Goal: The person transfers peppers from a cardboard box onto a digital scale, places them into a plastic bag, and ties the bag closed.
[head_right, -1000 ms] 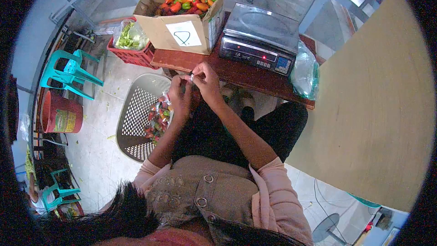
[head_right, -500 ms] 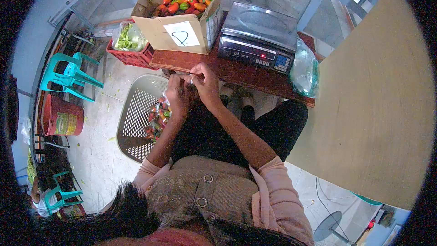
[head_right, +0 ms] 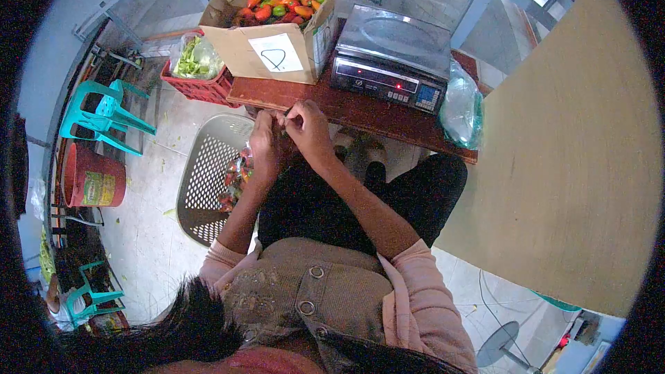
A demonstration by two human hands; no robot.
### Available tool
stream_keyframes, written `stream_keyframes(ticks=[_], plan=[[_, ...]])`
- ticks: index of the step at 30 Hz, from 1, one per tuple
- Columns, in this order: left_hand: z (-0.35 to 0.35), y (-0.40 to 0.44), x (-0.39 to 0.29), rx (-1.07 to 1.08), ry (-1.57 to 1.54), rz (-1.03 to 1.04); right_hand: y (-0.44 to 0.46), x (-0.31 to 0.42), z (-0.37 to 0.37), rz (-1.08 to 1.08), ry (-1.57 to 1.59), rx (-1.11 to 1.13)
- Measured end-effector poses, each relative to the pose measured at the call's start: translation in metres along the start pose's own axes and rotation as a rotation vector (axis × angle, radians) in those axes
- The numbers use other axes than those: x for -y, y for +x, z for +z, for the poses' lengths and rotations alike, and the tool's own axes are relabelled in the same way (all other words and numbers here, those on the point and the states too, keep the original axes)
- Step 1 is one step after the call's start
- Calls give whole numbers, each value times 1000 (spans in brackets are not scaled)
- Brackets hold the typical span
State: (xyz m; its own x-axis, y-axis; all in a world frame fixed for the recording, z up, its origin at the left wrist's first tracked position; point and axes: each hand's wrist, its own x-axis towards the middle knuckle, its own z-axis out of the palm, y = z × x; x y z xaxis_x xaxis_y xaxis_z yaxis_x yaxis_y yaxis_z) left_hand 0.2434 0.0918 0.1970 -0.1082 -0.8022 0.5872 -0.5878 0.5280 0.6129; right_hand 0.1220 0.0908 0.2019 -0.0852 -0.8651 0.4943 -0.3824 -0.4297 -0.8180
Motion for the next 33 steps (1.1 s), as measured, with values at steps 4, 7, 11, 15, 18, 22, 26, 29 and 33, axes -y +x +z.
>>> stream_keyframes(ticks=[4, 7, 11, 15, 18, 22, 26, 29, 33], plan=[[-2, 2, -4, 39, -44, -15, 2, -10, 1, -86, -13, 21], [-4, 3, -4, 60, -117, -40, 3, -5, -1, -6, 28, 33], [1, -2, -17, 24, -47, 82, -1, -12, -5, 98, 124, 33], [5, -3, -29, 91, 54, 27, -5, -6, -12, 130, 59, 25], [11, -2, -28, 111, 63, 15, -8, -5, -15, 51, -15, -52], [12, -3, -28, 151, 90, 13, -10, -1, -18, 41, -35, -94], [14, -4, -15, 157, 133, 94, -10, -3, -17, 43, -1, -146], [8, -1, -20, 269, 171, 33, -8, -4, -21, 79, 74, -156], [7, -5, -16, 280, 135, 71, -13, -21, -18, 236, 156, -146]])
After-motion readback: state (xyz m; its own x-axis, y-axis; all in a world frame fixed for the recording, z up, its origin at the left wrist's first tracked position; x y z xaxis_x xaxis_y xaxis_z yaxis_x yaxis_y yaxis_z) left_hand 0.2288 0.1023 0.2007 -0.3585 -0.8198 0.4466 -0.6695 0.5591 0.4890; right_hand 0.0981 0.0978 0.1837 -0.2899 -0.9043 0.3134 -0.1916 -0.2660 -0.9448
